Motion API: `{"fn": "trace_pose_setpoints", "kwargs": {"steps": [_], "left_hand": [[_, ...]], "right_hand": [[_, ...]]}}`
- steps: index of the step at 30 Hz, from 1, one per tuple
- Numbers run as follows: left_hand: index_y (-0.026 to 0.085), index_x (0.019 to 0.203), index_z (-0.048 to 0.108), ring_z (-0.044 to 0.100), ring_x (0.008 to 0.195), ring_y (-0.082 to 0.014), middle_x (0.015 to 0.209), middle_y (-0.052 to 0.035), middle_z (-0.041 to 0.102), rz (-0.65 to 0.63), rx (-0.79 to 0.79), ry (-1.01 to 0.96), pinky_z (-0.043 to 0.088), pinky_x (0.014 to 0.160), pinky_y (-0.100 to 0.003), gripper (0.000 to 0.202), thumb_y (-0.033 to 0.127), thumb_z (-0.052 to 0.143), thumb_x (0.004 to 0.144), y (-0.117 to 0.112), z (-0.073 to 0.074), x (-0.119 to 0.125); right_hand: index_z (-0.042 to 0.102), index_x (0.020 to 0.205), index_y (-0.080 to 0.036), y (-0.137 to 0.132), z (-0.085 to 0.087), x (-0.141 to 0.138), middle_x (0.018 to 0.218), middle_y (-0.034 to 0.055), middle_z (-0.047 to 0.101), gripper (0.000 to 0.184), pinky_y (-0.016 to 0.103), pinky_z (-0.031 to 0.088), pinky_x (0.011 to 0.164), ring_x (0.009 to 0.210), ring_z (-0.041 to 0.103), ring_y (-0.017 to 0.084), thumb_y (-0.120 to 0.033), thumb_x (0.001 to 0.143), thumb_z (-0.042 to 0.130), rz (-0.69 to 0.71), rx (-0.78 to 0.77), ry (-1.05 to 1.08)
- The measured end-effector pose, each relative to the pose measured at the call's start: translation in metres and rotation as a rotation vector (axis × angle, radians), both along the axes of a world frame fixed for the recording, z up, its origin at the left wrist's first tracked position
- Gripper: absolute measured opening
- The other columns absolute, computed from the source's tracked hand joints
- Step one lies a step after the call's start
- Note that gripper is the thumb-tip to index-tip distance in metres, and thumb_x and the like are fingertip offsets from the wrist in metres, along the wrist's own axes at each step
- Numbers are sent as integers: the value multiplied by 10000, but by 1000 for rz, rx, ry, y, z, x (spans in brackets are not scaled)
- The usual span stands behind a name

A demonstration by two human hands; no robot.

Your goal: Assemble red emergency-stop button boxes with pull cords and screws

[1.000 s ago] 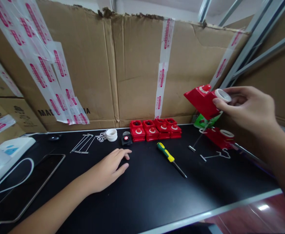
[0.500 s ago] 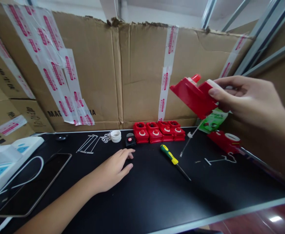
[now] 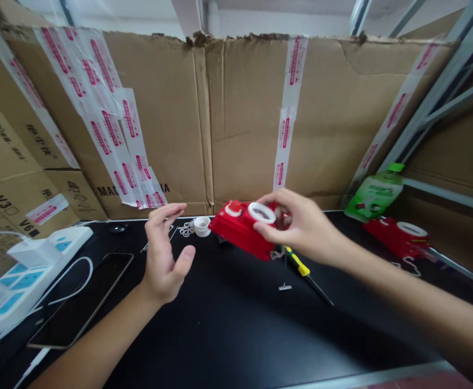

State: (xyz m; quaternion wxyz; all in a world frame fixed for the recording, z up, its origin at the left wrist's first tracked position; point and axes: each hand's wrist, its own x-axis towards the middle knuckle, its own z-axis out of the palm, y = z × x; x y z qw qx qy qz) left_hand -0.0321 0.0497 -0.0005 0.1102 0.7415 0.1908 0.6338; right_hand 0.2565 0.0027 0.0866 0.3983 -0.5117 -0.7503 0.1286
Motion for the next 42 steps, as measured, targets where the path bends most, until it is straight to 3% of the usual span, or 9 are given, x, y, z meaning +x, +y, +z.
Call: {"fn": "trace_pose_setpoints", "kwargs": {"steps": [5,8,11,16,20,24,28,32,42], "left_hand": [[234,1446,510,562,1328,-352,1398,-146,572,40,1,395,449,1178,-571,543,353,685,946,-4,16,-8],[251,1477,485,556,1358,-365,1438,-145,572,-93,-123,623,459,1180,-557,628,567,694,976,-4,15,-8],[276,1525,448,538,1414,-407,1514,-158,556,-189,-265,733,442,1208,-587,964,806,781,792,-2,8,-7],[309,1638,333,531,1465,-421,1621,-175,495,-199,-429,871,439,1226,-604,1252,675,973,626,-1,-2,-7],[301,1613,412,590,1412,-386,1548,-150,576,-194,-463,946,472,1201,-585,1061,534,960,735,1,-6,-7],[290,1536,502,643,1330,-338,1446,-114,640,-230,-445,931,520,1161,-513,872,438,926,788,1,-2,-6],[285,1487,542,636,1328,-332,1448,-97,637,-202,-413,926,517,1163,-477,800,411,912,788,1,11,-11],[293,1449,578,629,1317,-327,1404,-77,652,-164,-413,1026,513,1144,-462,739,348,899,785,6,21,-20],[313,1330,664,683,1151,-305,1254,-40,685,-121,-498,1126,549,1014,-419,674,343,929,711,7,28,-32]], "right_hand": [[689,1079,-204,7,-49,-33,1001,43,656,337,341,548,736,819,634,187,-305,798,844,192,-52,-60],[679,1048,-192,5,-68,-49,1011,52,647,374,366,568,803,879,655,212,-313,758,882,252,-77,-69],[684,1068,-177,0,-78,-60,1091,91,651,415,404,582,874,973,669,249,-353,765,905,287,-101,-75],[658,1309,-182,-4,-71,-42,1202,104,642,472,355,591,836,917,681,195,-378,912,819,379,-158,-46],[693,1115,-196,3,-59,6,1035,60,674,170,334,524,755,791,625,169,-319,1060,589,181,-86,-128],[689,981,-188,7,-62,40,920,43,665,187,320,490,693,716,594,163,-336,1048,598,133,-131,-270],[700,1017,-206,-4,-75,32,976,41,695,218,323,504,715,779,640,182,-423,999,689,223,-253,-399],[688,1014,-194,-14,-88,18,1039,58,701,82,354,513,752,809,670,197,-259,1002,640,243,-280,-558],[630,852,-214,-15,-96,14,819,2,700,90,295,457,650,671,629,160,-131,820,638,100,-349,-435]]}}
